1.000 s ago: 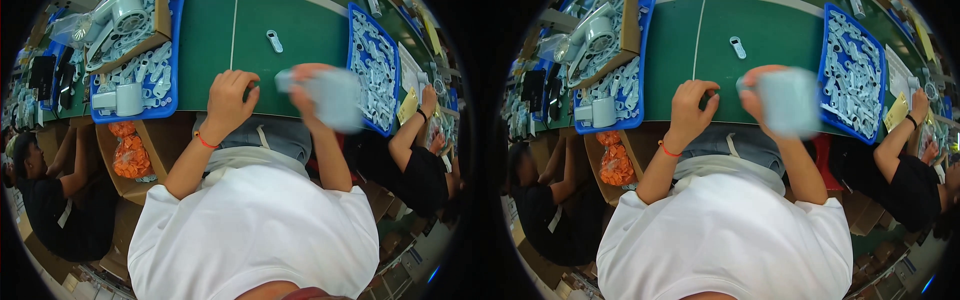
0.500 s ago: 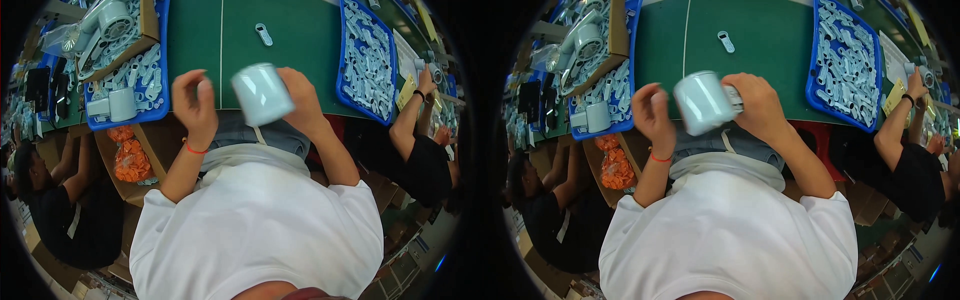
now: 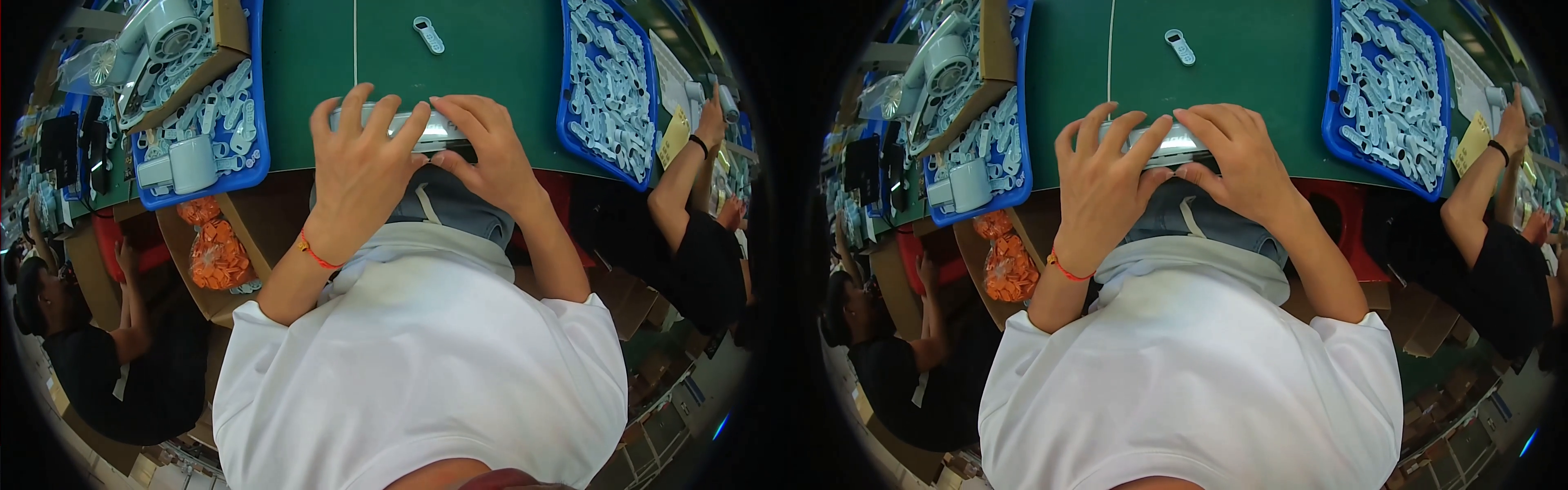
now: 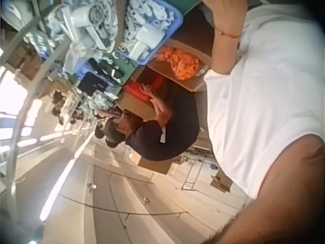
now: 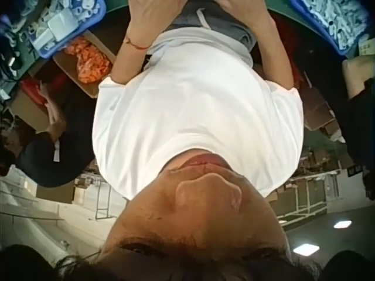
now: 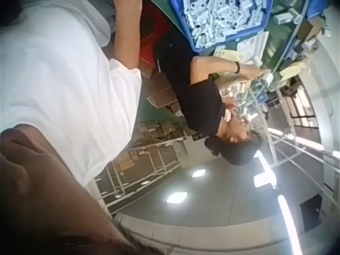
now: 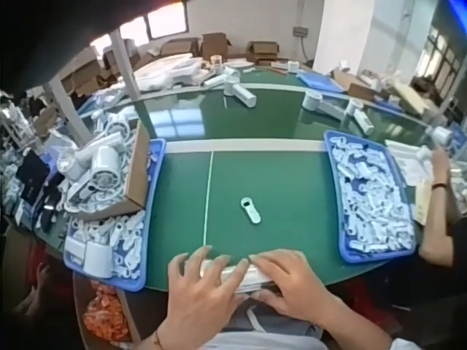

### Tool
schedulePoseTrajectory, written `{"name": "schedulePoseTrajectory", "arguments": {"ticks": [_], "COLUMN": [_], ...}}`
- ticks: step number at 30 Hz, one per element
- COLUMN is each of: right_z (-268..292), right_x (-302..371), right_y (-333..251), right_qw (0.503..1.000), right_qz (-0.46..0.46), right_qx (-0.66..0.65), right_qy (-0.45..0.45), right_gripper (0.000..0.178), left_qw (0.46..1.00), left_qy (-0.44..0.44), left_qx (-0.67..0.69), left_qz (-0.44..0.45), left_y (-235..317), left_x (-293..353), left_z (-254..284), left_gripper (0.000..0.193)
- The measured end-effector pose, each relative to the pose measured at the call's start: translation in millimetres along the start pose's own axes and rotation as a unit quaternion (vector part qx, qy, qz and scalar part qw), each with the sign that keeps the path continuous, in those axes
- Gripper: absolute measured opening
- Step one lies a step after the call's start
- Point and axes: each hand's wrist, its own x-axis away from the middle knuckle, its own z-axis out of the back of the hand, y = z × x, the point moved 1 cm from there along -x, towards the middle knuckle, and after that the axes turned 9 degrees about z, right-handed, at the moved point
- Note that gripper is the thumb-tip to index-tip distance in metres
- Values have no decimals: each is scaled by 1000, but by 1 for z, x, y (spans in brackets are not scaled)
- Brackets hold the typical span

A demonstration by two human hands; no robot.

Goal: Assembling small blue and white hair dryers on a manufacturing production line.

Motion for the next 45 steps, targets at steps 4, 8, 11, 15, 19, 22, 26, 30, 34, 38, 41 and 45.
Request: {"name": "schedulePoseTrajectory", "arguments": {"ticks": [4, 8, 11, 15, 19, 22, 26, 30, 34, 38, 41, 45], "right_z": [-13, -15, -10, -18, -22, -25, -28, -27, -20, -8, 0, -2], "right_x": [1, 4, 1, 4, 7, 9, 8, 6, 1, -5, -7, -9], "right_y": [8, 10, 8, 6, 7, 8, 12, 13, 15, -1, -8, -17], "right_qw": [998, 995, 997, 993, 993, 992, 988, 985, 985, 994, 999, 986], "right_qz": [42, 63, 60, 81, 78, 67, 74, 87, 97, 66, -32, -74], "right_qx": [8, 13, 13, 34, 13, 22, 34, 24, 35, 86, 36, -48], "right_qy": [39, 79, 55, 75, 89, 101, 129, 150, 142, 27, -4, 139], "right_gripper": [51, 48, 47, 48, 47, 43, 40, 39, 46, 61, 60, 60], "left_qw": [999, 998, 999, 997, 988, 986, 983, 980, 984, 984, 935, 563], "left_qy": [35, 54, 38, 62, 135, 153, 173, 187, 169, 170, 308, 67], "left_qx": [1, 16, 21, 10, -58, -42, -35, -34, -26, -27, 164, 773], "left_qz": [-14, -32, -26, -46, -44, -43, -47, -53, -52, -46, 65, 286], "left_y": [-3, -5, -7, -9, -6, -7, -8, -9, -13, -13, -3, 24], "left_x": [0, -1, -2, 3, 8, 8, 5, 5, 4, 1, 14, 18], "left_z": [-5, -7, -7, -10, -16, -23, -24, -27, -22, -16, -19, -29], "left_gripper": [47, 43, 42, 40, 36, 33, 29, 28, 31, 35, 54, 63]}}
